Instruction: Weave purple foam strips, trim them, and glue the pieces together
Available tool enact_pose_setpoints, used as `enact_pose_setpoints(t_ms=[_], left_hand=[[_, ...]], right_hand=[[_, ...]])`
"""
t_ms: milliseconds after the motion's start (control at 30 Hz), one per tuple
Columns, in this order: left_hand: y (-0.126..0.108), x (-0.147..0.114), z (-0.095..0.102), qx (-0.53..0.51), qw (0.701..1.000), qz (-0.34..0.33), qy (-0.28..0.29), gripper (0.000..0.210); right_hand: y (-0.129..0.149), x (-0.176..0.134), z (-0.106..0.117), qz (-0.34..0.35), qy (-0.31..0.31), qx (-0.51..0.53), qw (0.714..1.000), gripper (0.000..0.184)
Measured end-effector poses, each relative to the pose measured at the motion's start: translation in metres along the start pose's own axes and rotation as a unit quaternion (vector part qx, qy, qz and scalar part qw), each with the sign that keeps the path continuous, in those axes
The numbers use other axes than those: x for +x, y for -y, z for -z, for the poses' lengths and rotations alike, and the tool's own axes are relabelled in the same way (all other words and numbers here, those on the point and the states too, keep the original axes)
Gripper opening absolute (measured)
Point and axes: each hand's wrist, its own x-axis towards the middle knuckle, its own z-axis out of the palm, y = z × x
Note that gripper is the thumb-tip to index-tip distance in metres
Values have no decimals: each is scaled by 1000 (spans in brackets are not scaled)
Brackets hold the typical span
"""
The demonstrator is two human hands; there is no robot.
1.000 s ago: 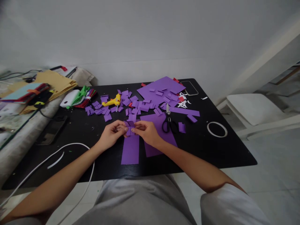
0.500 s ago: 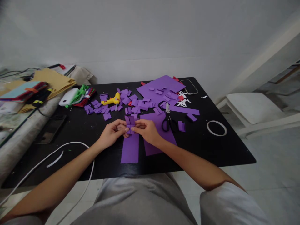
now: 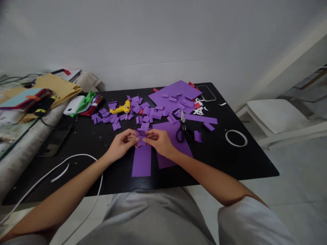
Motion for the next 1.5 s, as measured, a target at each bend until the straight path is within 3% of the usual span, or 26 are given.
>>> enact_pose_setpoints(t_ms=[333,800,1000,1133,1267,1333,1400,1433,1500], left_hand=[[0,1,0,-8,1000,-8,5,26],[0,-1,1,-19,1000,12,19,43],[-4,-2,5,12,1000,-7,9,36],[-4,0,12,50,998,-30,-36,21],[-5,4,25,214,968,-75,-107,4],[-8,6,29,347,921,-119,-135,8],[-11,6,29,416,879,-164,-165,13],[-12,6,28,414,875,-183,-172,14],[-12,4,24,353,902,-199,-151,15]], right_hand=[[-4,0,1,4,0,-12,1000,37],[4,1,1,7,-35,-1,999,39],[6,3,3,14,-74,12,997,40],[8,3,3,18,-78,15,997,38],[8,2,3,9,-78,36,996,37],[8,2,2,5,-76,41,996,37],[8,2,2,1,-72,40,997,37],[7,1,1,-1,-69,38,997,37],[7,1,0,-5,-60,32,998,38]])
